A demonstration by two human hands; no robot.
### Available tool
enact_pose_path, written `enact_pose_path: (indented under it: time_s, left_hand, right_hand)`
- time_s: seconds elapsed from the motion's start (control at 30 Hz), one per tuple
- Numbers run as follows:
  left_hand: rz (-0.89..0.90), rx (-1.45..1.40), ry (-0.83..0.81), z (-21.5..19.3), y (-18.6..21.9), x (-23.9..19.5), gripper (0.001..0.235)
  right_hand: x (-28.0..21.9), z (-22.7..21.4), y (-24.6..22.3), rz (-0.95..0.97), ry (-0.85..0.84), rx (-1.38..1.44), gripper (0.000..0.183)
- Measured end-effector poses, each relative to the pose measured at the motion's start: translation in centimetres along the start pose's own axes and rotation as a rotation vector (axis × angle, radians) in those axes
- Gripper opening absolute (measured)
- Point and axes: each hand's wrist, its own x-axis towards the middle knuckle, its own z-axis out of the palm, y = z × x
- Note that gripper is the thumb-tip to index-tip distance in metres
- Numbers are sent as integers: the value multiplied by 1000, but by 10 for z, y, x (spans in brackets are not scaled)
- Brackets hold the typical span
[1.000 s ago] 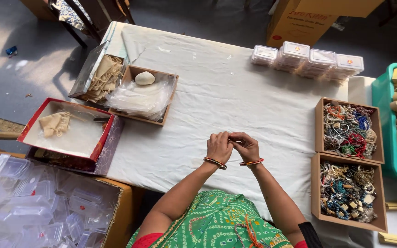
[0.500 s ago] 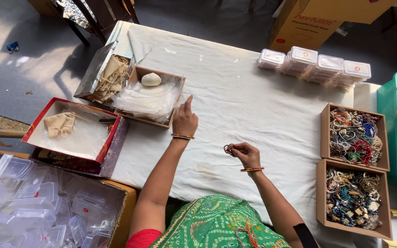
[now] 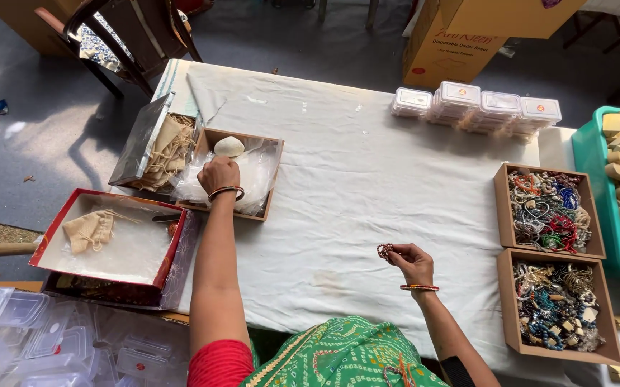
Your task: The person places small jewelry items into clear plastic bags, then transfers them into small beige cloth pouches. They tie the pouches closed and place them into clear plastic containers, stacking the finished containers on the table.
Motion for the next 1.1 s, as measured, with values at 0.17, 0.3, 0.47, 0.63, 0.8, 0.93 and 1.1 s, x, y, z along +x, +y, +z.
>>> enact_pose_path:
  time_s: [0.17, 0.3, 0.47, 0.63, 0.8, 0.93, 1.1]
  left_hand:
    - [69, -178, 232, -22, 0, -6, 17]
    - [374, -354, 352, -59, 28, -32, 10]
    - [838, -470, 77, -41, 90, -132, 4]
    - [914, -385, -814, -26, 149, -224, 16]
    - [775, -517, -815, 5, 168, -201, 30]
    - [753, -298, -791, 49, 170, -199, 29]
    - [948, -63, 225, 63, 163, -243, 42]
  right_hand:
    - [4, 4, 1, -41, -13, -23, 19]
    - [5, 3, 5, -55, -31, -36, 19]
    - [13, 5, 0, -88, -26, 12, 19]
    - [11, 3, -6, -109, -11, 35, 19]
    - [4, -18, -6, -99, 33, 90, 17]
    - [-7, -17, 11, -48, 41, 56, 17]
    - [-14, -11, 36, 59, -11, -82, 17]
